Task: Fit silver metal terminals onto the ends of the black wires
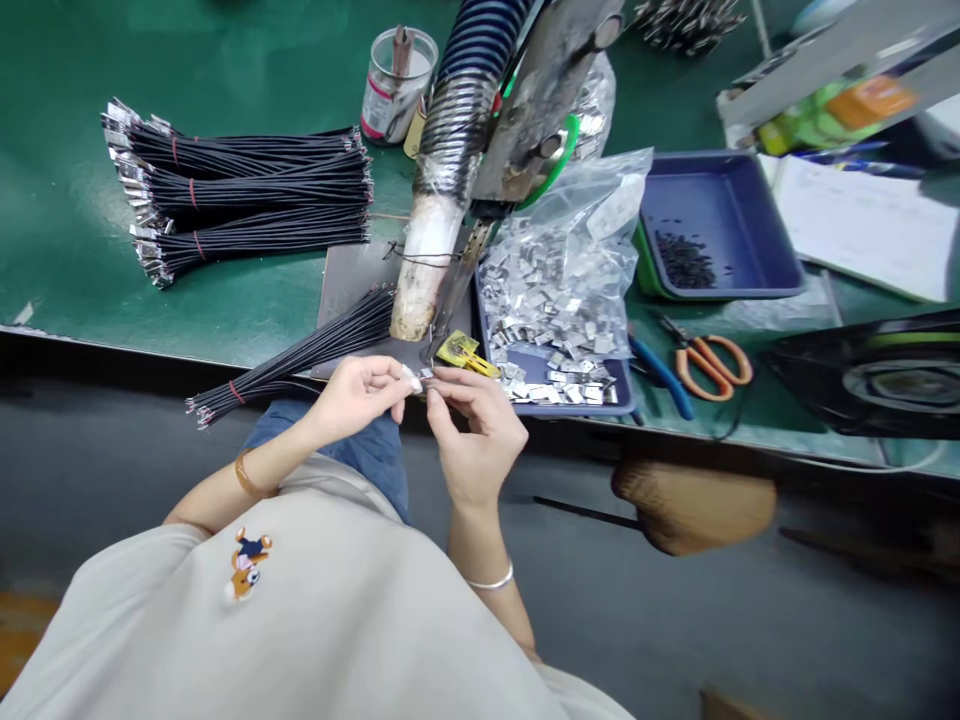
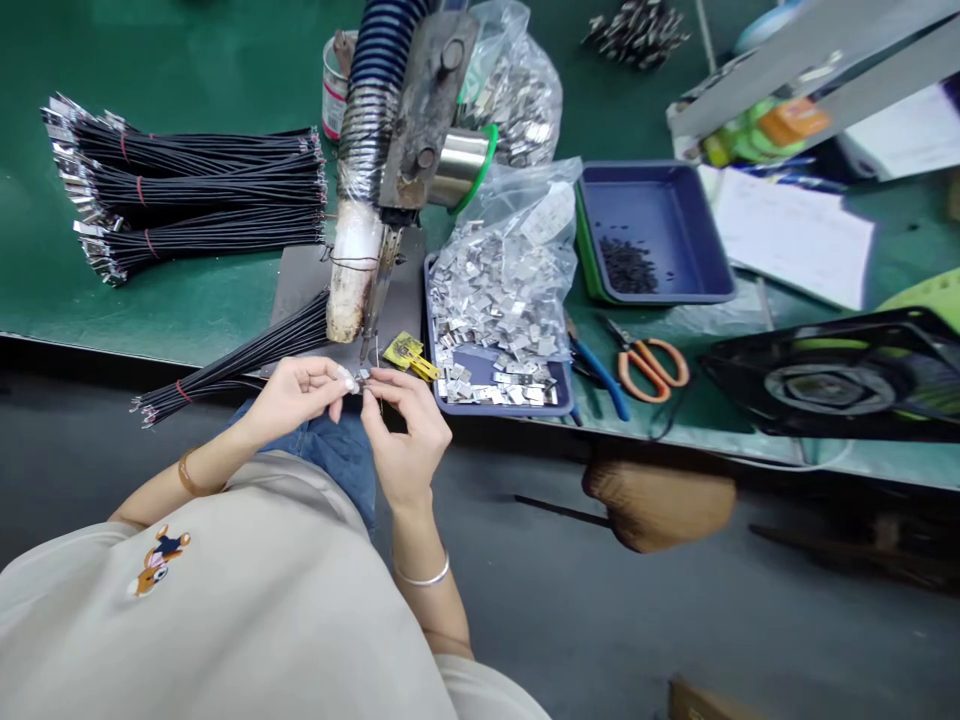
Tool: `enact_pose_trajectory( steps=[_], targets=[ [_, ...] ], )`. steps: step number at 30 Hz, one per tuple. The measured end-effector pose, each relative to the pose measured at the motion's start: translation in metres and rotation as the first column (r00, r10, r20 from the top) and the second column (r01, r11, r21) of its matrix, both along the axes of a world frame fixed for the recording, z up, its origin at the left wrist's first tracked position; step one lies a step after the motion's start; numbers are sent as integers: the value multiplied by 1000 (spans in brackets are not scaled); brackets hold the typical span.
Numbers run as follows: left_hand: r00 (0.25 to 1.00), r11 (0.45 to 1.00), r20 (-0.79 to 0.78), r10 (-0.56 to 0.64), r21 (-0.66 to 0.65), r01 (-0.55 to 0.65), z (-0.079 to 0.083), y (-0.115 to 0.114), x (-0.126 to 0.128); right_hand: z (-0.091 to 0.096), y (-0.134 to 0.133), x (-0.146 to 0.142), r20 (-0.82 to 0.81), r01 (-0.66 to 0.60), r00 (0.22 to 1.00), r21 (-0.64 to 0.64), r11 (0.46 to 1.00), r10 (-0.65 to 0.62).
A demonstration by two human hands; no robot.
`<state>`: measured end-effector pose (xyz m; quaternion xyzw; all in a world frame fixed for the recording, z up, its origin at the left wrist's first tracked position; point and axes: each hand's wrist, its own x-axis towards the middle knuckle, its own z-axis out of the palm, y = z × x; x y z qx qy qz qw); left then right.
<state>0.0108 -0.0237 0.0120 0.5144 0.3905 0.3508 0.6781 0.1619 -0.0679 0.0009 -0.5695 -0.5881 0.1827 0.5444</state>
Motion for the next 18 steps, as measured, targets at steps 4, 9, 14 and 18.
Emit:
enact_pose_trajectory(
  steps=[4,9,14,18],
  targets=[
    [996,989,64,54,-143,-45,3,5,0,1,-2,0,38,26,999,144,989,-31],
    [994,991,67,84,-107,-76,2,6,5,-2,-4,-1,126,-44,992,197,979,19],
    [992,991,34,121,-68,-119,-1,6,5,-8,-2,-1,-49,55,997,78,995,-51],
    [990,990,17,137,-41,-137,-3,8,5,-7,-1,0,57,12,998,99,995,-17]
  ],
)
